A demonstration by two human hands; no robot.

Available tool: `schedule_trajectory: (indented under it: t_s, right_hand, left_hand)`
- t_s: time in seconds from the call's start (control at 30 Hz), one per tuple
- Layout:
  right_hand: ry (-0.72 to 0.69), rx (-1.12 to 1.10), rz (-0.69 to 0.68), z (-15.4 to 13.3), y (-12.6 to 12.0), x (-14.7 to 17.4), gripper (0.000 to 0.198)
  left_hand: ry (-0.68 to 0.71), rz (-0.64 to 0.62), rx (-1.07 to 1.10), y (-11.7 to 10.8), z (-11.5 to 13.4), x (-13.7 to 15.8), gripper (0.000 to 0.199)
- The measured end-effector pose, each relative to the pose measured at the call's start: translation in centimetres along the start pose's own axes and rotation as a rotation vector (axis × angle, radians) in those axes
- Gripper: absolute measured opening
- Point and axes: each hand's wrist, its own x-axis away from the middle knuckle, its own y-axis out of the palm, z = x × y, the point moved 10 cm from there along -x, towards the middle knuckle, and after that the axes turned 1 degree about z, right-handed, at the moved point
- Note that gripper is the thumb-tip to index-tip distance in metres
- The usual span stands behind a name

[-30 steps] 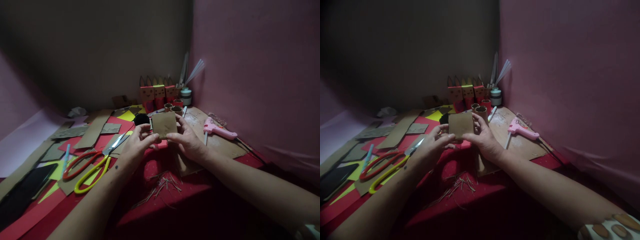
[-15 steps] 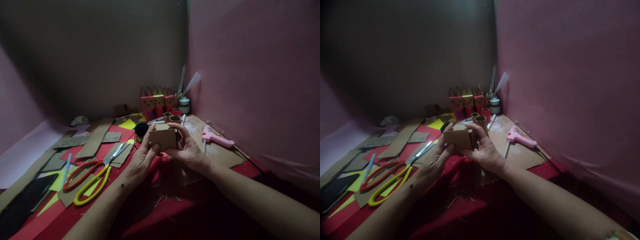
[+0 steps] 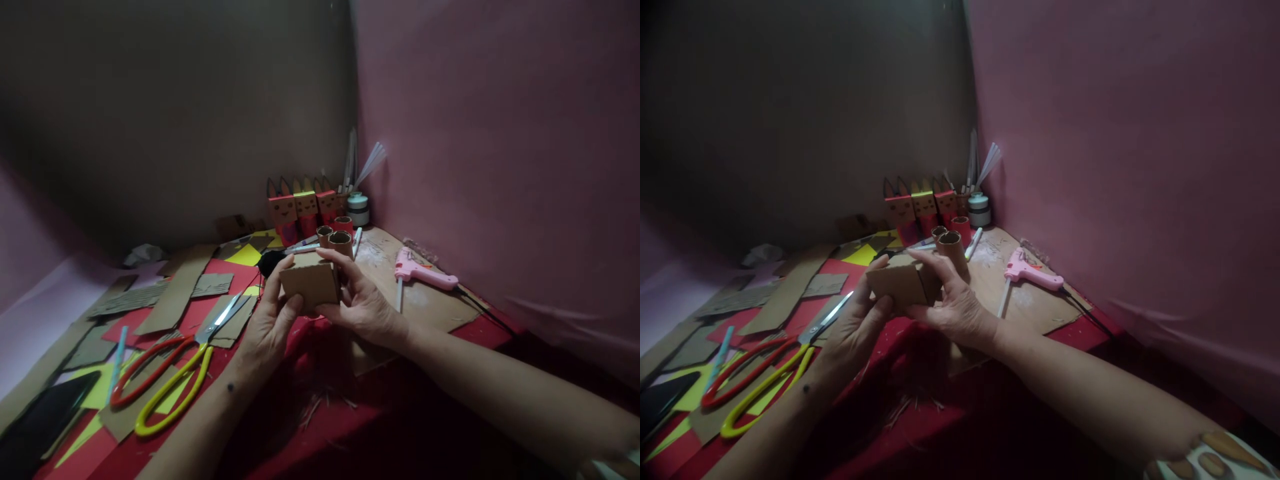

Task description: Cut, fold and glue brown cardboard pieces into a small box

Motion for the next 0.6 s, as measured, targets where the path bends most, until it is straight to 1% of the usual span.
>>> schedule_trajectory:
  t_s: [0.1,0.17,0.37,0.5,0.6]
  right_hand:
    - [0.058,-0.009,0.002,0.5,0.0,-0.1,0.080]
    - [0.079,-0.010,0.003,0.8,-0.1,-0.1,0.083]
    - [0.068,-0.046,0.006,0.8,-0.1,-0.2,0.099]
    - [0.008,-0.079,0.064,0.3,-0.5,-0.2,0.109]
    - [0.057,-0.040,0.110,0.7,-0.8,-0.1,0.106]
  left_hand:
    - [-0.060,-0.012,-0.005,0.0,-0.2,-0.1,0.060]
    - [-0.072,-0.019,-0.004,-0.1,-0.3,-0.2,0.058]
    - [-0.062,-0.054,0.091,0.0,-0.9,-0.3,0.061]
    - [-0.069,0.005,0.107,-0.8,-1.4,-0.3,0.065]
    - [-0.059,0.037,0.098,-1.1,-1.4,-0.3,0.068]
